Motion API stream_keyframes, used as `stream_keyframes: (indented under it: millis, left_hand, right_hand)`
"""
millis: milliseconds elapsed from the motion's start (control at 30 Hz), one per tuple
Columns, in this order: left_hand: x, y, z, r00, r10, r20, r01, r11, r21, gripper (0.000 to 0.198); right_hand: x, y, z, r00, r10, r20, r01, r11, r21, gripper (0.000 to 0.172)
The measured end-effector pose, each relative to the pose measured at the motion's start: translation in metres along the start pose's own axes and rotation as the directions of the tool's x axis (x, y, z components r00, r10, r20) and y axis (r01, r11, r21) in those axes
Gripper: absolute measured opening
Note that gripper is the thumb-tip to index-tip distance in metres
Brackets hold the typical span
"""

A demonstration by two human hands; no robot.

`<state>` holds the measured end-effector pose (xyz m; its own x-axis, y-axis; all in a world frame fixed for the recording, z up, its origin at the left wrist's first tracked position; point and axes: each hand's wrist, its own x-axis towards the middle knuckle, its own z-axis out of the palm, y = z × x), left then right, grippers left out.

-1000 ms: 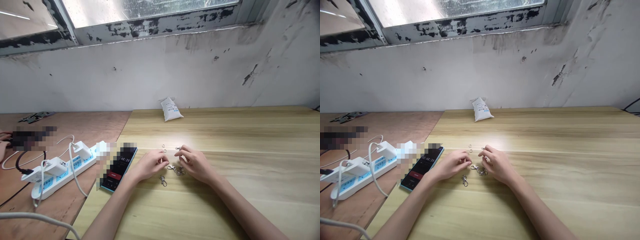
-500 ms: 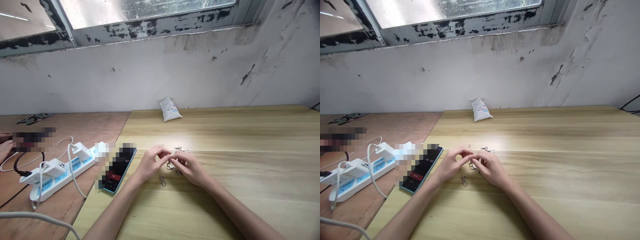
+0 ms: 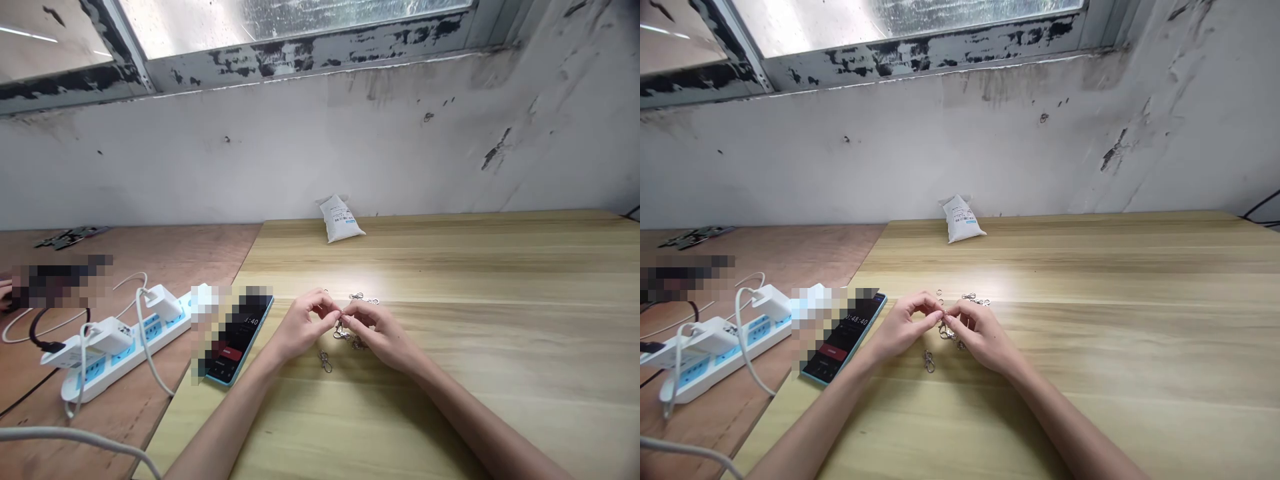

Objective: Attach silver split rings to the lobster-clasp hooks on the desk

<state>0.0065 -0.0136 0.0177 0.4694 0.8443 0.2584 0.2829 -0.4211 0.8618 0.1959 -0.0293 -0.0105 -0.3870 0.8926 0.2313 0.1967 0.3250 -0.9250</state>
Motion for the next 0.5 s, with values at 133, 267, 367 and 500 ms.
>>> stream_keyframes:
  millis: [133, 267, 367, 500]
  left_hand:
    - [-0.002, -0.002, 0.001, 0.997, 0.072, -0.013, -0.070, 0.991, 0.118, 0.009]
    - [-0.003, -0.008, 0.003, 0.972, 0.234, 0.026, -0.227, 0.905, 0.360, 0.011]
    - [-0.003, -0.012, 0.005, 0.926, 0.374, 0.045, -0.338, 0.771, 0.540, 0.015]
    - [-0.003, -0.013, 0.007, 0.890, 0.455, 0.016, -0.386, 0.735, 0.558, 0.016]
  right_hand:
    - [-0.001, 0.004, 0.000, 0.994, 0.089, 0.066, -0.100, 0.979, 0.178, 0.027]
    - [0.000, 0.010, 0.000, 0.987, 0.149, 0.056, -0.159, 0.952, 0.263, 0.027]
    - [0.001, 0.011, 0.000, 0.979, 0.191, 0.073, -0.204, 0.925, 0.319, 0.030]
    - [0.002, 0.007, 0.000, 0.977, 0.181, 0.109, -0.209, 0.906, 0.368, 0.034]
